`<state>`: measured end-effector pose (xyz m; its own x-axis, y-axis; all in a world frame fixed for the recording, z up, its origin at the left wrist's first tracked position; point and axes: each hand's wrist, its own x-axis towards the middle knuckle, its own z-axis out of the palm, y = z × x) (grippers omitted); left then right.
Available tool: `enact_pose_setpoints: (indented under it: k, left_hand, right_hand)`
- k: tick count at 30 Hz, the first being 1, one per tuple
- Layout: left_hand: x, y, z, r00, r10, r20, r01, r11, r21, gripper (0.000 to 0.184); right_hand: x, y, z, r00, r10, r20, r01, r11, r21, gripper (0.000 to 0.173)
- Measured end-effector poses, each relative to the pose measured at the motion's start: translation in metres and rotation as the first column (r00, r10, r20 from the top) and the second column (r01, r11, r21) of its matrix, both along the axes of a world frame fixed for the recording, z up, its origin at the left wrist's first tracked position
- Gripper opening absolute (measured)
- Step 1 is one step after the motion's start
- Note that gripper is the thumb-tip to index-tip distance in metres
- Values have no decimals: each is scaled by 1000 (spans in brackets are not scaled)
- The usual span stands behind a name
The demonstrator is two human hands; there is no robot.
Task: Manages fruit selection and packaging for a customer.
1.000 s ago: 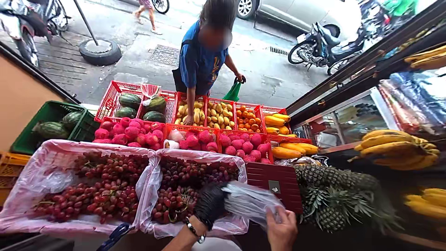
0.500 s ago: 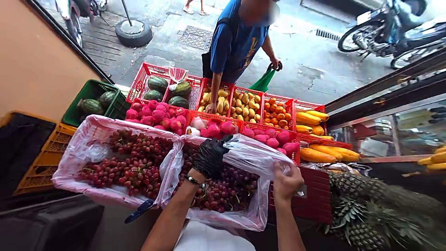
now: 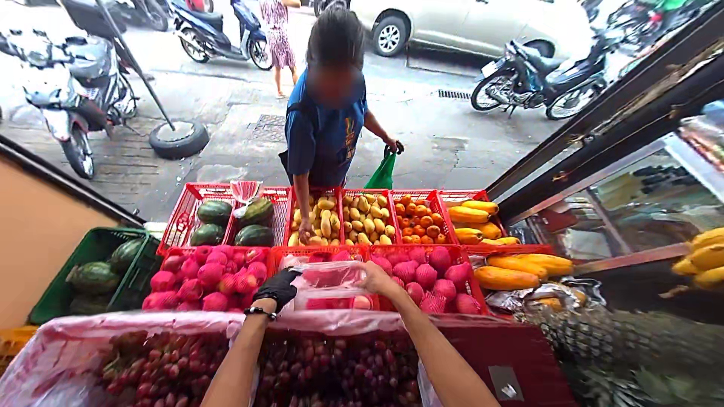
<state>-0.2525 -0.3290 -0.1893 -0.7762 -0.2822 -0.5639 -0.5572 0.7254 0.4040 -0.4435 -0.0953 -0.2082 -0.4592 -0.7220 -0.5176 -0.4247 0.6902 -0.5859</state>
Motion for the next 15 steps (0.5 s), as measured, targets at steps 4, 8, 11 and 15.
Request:
enact_pose_setpoints:
  k: [4,8,11,15]
  left_hand:
    - [-48,-16,-25,980,-150,127,145,988,49,51]
    - [-82,-25,-64,966,-241,92,235,970,69,55]
    - [-92,-6,-9,961,-191,200,180,981,73,44]
    - [-90,3,2,934,-232,272,224,973,59,27]
  right_hand:
    - [-37,-37,-26,990,137,43,-138,990,17,46]
    - [-67,-50,-62,985,156,68,-156,988,6,48]
    - [-77,-49,-68,991,128,33,-131,983,127,52]
    - [-72,-49,-63,987,160,-2,-151,933,327,47]
